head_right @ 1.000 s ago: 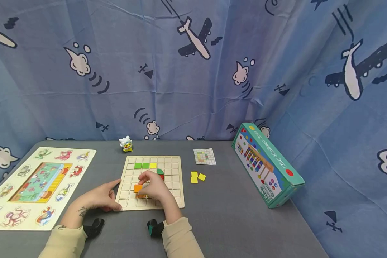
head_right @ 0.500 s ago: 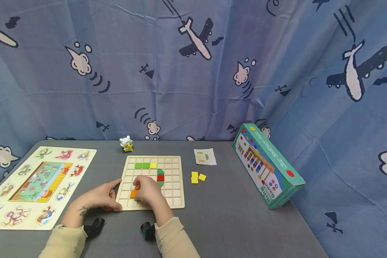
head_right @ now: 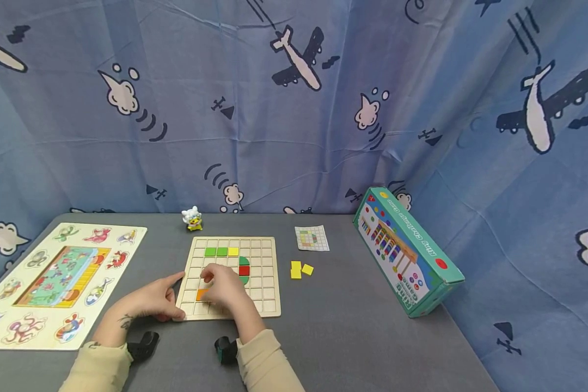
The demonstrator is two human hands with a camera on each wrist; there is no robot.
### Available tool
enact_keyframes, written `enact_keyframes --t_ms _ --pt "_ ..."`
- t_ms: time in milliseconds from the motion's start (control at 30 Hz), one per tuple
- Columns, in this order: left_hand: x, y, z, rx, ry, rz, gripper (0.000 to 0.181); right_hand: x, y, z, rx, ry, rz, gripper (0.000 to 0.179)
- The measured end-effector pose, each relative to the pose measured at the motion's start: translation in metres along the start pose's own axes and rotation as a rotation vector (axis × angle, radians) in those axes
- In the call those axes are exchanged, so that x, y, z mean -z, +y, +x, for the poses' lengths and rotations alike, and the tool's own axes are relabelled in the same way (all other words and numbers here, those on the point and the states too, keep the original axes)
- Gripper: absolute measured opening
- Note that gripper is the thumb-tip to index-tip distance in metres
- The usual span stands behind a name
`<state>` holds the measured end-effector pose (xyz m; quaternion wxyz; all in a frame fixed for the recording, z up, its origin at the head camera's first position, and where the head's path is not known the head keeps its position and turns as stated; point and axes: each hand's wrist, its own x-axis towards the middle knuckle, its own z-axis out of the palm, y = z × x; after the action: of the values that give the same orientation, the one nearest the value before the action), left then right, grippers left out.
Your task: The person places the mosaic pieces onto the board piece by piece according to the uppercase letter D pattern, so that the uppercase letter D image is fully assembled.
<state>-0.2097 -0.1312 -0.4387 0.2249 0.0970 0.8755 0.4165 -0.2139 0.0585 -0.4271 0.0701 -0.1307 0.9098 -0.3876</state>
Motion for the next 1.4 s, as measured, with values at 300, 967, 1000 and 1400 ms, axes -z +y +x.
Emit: enact_keyframes --t_ms 300,967,1000,1400 --pt "0.0 0.003 -0.001 0.003 -0.011 -0.021 0.107 0.051 0.027 -0.013 0.046 0.183 0.518 0.045" --pt "0.002 0.001 0.0 -0.012 -0.039 -0.024 0.108 0.114 0.119 -0.037 -0.208 0.549 0.614 0.051" --pt "0.002 0.001 -0.001 -0.016 -0.038 -0.021 0.108 0.114 0.123 -0.037 -0.228 0.553 0.602 0.051" --pt "0.001 0.0 0.001 -0.017 -0.023 0.001 0.107 0.113 0.142 -0.043 -0.385 0.623 0.451 0.048"
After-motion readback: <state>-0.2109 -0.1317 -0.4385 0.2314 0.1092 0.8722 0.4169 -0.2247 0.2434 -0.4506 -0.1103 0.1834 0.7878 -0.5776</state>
